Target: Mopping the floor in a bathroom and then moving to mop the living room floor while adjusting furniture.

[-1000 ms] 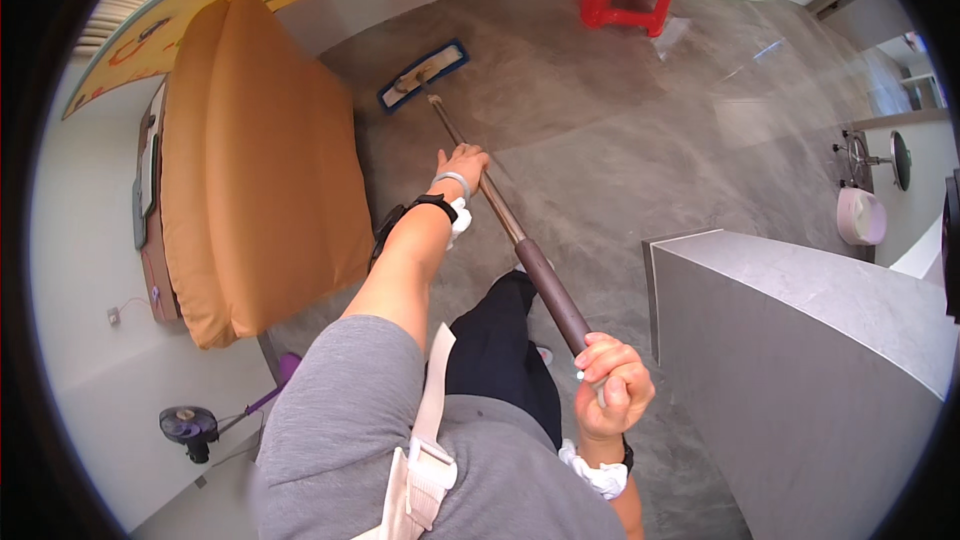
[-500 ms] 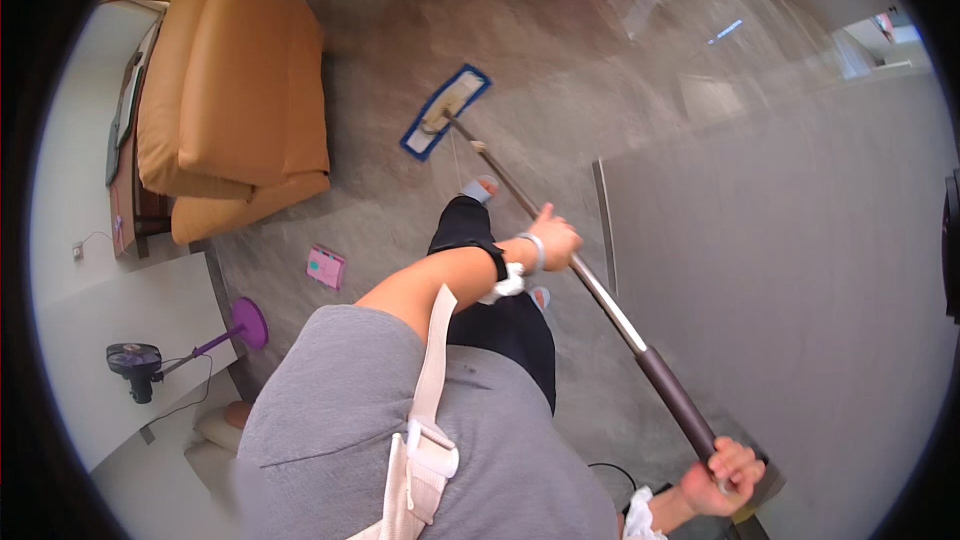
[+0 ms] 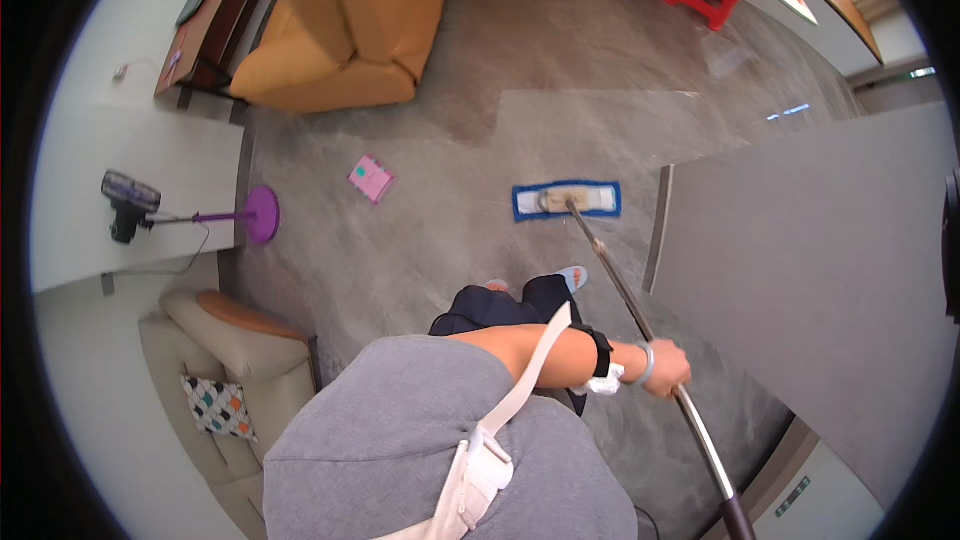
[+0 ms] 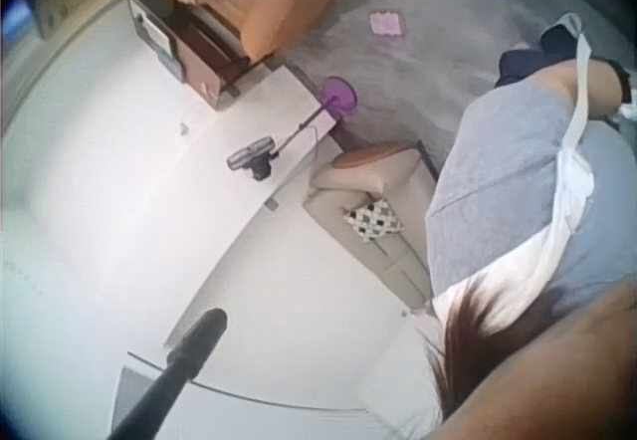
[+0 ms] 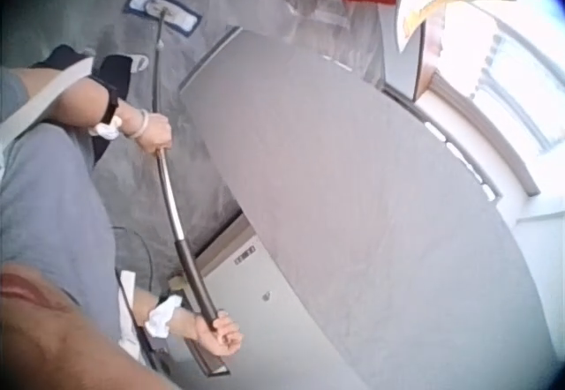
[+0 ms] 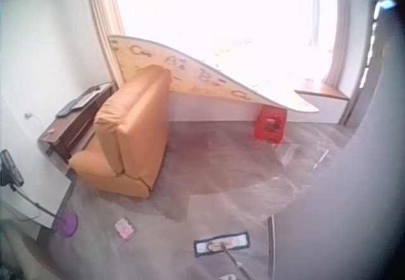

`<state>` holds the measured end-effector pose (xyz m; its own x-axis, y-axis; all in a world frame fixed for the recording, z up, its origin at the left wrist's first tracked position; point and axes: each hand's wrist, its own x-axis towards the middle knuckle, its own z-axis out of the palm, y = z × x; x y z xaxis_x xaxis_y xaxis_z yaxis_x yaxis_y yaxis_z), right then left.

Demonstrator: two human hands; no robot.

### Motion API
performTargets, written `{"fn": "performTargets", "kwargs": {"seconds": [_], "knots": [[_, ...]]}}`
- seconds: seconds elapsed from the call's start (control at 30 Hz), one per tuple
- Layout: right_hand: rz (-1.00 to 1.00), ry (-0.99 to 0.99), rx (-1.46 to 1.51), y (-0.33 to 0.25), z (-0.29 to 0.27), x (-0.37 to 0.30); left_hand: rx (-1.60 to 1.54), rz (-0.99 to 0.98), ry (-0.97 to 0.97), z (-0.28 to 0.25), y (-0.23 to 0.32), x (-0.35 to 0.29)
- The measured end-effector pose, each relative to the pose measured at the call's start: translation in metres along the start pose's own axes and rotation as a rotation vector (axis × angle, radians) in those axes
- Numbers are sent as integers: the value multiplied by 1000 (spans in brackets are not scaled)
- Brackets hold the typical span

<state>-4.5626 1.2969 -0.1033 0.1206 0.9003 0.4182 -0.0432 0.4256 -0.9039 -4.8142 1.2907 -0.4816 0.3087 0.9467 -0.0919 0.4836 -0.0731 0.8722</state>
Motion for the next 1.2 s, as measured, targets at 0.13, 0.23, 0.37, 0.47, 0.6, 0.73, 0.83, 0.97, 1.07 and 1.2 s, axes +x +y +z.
{"fn": "performTargets", "kwargs": {"seconds": [0.13, 0.23, 0.37, 0.47, 0.6, 0.73, 0.83, 0.97, 1.07, 1.2], "knots": [[135, -93, 162, 52, 37, -61, 147, -240, 167, -26, -66, -99], [159, -216, 11, 111, 93, -146, 357, -427, 245, -50, -149, -192], [440, -473, 401, 168, 174, -280, 502, -1026, 205, -85, -211, -328], [488, -718, 494, 179, 202, -343, 426, -1349, 445, -67, -256, -403], [463, -682, 467, 166, 155, -344, 351, -1355, 424, -32, -239, -389], [450, -489, 348, 145, 48, -309, 343, -1081, 337, 27, -183, -317], [392, -292, 246, 104, -46, -296, 378, -794, 232, 88, -121, -248], [309, -243, 188, 32, -160, -299, 414, -529, 191, 182, -41, -169], [122, 46, 78, -26, -199, -312, 388, -320, 141, 236, 26, -122], [-5, -61, -7, -108, -274, -292, 293, -110, -1, 301, 121, -105]]}}
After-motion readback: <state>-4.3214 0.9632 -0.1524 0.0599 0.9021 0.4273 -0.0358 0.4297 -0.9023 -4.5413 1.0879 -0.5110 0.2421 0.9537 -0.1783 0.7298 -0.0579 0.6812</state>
